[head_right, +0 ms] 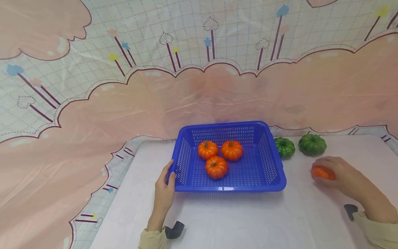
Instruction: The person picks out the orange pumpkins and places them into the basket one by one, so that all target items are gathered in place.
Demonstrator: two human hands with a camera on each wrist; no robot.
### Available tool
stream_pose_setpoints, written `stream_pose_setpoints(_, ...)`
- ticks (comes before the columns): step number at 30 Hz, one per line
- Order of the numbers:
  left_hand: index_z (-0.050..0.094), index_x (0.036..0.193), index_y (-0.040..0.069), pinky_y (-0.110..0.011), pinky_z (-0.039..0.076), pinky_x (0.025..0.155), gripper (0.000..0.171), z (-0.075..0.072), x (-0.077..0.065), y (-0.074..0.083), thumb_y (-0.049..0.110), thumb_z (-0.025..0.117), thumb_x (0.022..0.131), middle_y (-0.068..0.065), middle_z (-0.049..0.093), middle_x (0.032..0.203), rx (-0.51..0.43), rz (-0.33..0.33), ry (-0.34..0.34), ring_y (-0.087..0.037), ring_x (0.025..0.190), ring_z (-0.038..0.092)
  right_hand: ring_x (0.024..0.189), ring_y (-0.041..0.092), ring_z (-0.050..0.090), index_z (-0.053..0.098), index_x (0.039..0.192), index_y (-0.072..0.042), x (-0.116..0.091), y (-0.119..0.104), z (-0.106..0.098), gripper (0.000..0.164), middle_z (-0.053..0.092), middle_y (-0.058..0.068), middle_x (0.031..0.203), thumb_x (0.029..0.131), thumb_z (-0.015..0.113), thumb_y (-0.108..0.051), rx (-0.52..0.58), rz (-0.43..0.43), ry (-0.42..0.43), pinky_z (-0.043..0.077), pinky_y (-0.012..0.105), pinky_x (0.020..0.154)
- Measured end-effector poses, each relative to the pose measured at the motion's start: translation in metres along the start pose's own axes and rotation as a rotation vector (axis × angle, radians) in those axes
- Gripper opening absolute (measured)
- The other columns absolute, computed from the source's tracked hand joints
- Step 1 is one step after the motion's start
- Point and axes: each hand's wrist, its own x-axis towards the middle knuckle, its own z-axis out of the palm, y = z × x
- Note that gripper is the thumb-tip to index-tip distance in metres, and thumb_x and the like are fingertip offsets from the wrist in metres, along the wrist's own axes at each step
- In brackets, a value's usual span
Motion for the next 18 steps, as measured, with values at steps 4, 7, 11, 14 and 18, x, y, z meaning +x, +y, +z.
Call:
stream_pose_setpoints(4,0.049,0.145,0.009,-0.048,0.035,0.117,0.043,0.000,0.000,0.000,0.008,0.047,0.103,-0.013,0.048,0.150,0.002,0.003,0.004,-0.031,0.142,0.042,0.106,0.055,0.048,0.061,0.119,0.011,0.001,-0.007,-0.004,0.052,0.055,0.038,0.120,0.074,0.082,-0.004,0.000,-0.003,0.000,0.043,0.075,0.088)
stream_pose_setpoints(7,0.049,0.146,0.010,-0.047,0.035,0.117,0.043,0.000,0.001,0.000,0.009,0.047,0.103,-0.013,0.048,0.150,0.002,0.005,0.004,-0.030,0.142,0.042,0.107,0.055,0.047,0.062,0.119,0.009,0.002,-0.012,-0.007,0.051,0.054,0.038,0.121,0.074,0.082,-0.003,-0.008,-0.009,0.002,0.043,0.074,0.089)
stream_pose_setpoints(11,0.048,0.146,0.010,-0.048,0.035,0.117,0.043,0.000,0.000,-0.001,0.009,0.047,0.103,-0.013,0.048,0.151,0.001,0.005,0.003,-0.031,0.142,0.042,0.106,0.053,0.049,0.064,0.118,0.008,0.004,-0.019,-0.009,0.049,0.056,0.036,0.120,0.076,0.083,-0.010,-0.017,-0.021,0.010,0.044,0.073,0.090)
stream_pose_setpoints(14,0.048,0.146,0.009,-0.048,0.035,0.116,0.043,0.000,0.000,-0.001,0.009,0.047,0.103,-0.013,0.048,0.151,0.003,0.008,0.002,-0.031,0.142,0.042,0.106,0.052,0.050,0.064,0.118,0.008,0.005,-0.023,-0.011,0.050,0.057,0.036,0.120,0.077,0.083,-0.013,-0.019,-0.024,0.011,0.046,0.072,0.090)
stream_pose_setpoints(18,0.048,0.145,0.009,-0.047,0.036,0.116,0.042,0.000,0.000,0.000,0.009,0.047,0.103,-0.013,0.048,0.150,0.007,0.009,0.002,-0.031,0.142,0.042,0.106,0.051,0.052,0.066,0.116,0.005,0.005,-0.029,-0.012,0.048,0.058,0.034,0.119,0.076,0.084,-0.015,-0.027,-0.049,0.037,0.048,0.071,0.088)
